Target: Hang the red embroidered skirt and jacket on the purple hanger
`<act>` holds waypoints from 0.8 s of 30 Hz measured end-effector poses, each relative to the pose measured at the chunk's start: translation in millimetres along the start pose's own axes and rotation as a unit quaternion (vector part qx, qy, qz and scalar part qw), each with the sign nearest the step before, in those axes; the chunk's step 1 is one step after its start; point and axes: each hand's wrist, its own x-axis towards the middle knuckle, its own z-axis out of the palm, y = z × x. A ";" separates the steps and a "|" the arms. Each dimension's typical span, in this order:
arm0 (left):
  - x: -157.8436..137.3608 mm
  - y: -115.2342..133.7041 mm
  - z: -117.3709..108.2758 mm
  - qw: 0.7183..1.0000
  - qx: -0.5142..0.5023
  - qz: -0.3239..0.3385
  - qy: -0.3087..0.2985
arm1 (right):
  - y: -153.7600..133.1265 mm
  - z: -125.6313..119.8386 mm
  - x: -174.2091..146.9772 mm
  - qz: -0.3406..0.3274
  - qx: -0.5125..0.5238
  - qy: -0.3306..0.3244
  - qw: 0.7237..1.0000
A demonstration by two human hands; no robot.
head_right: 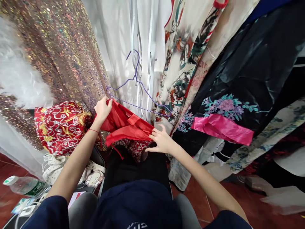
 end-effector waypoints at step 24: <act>-33.0 51.8 29.3 0.935 0.074 0.327 -0.111 | 93.2 -54.8 -54.3 0.046 0.113 0.114 0.986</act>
